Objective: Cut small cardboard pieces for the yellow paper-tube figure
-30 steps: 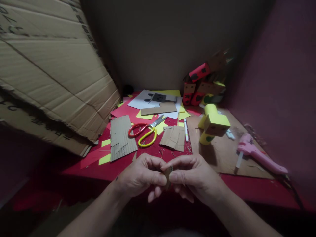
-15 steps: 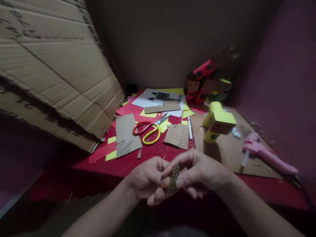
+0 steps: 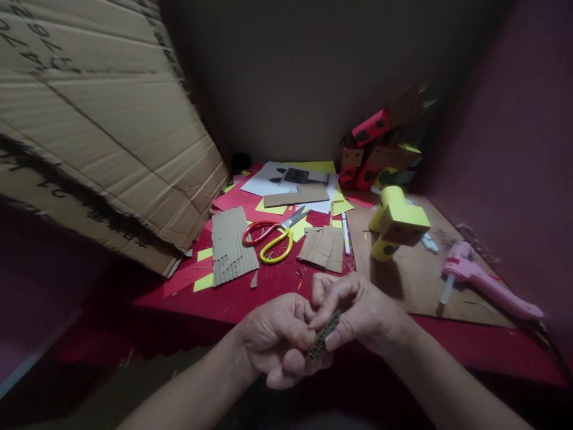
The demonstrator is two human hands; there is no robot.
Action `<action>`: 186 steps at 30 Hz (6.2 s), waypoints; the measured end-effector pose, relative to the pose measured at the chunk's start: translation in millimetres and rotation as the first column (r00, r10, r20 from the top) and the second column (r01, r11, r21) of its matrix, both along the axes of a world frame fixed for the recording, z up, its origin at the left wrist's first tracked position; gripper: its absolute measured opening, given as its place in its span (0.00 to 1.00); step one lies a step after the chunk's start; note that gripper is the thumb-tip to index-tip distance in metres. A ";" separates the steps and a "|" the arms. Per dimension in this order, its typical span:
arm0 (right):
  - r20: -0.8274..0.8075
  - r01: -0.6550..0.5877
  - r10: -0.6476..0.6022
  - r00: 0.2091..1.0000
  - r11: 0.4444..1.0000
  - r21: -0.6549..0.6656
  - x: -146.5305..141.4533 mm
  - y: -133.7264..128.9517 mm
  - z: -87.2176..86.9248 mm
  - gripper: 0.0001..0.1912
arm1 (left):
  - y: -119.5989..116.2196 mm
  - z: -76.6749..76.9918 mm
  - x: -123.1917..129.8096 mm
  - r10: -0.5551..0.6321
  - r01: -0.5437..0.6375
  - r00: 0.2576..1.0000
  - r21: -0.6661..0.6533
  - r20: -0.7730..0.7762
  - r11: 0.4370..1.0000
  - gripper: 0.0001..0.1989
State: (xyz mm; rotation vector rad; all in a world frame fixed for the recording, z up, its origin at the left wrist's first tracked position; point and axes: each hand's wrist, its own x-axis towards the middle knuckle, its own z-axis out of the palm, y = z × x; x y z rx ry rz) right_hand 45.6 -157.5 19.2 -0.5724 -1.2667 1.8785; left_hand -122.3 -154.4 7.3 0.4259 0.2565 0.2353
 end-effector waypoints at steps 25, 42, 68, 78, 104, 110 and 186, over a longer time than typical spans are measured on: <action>-0.027 0.213 -0.235 0.972 0.922 -0.324 -7.5 1.9 0.0 0.07 | -17.4 17.7 -13.6 0.819 -0.040 0.567 0.996 0.086 -0.076 0.03; 0.285 0.337 -0.307 0.908 0.940 -0.061 -2.9 -1.3 6.9 0.08 | -13.1 18.9 -16.5 0.769 0.086 0.618 0.987 -0.162 0.139 0.09; 0.251 0.295 -0.254 0.934 0.945 -0.142 -16.3 -9.9 22.2 0.11 | -6.7 5.9 -27.1 0.643 -0.342 0.745 0.726 -0.178 0.597 0.08; 0.113 0.242 -0.223 0.968 0.947 -0.212 -20.9 -10.7 13.8 0.12 | -0.3 5.4 -30.5 0.564 -0.412 0.817 0.564 -0.118 0.715 0.07; 0.088 0.268 -0.256 0.963 0.947 -0.178 -17.7 -10.7 9.3 0.07 | 3.8 -2.9 -25.6 0.590 -0.386 0.783 0.590 -0.196 0.709 0.08; 0.231 0.319 -0.315 0.921 0.948 0.019 -21.9 -14.6 17.8 0.04 | 0.7 -3.1 -22.0 0.631 -0.405 0.749 0.615 -0.202 0.677 0.09; 0.137 0.489 -0.485 0.864 0.872 0.001 -24.0 -24.0 -14.5 0.06 | -19.9 15.5 -6.1 0.732 -0.214 0.614 0.830 -0.297 0.516 0.07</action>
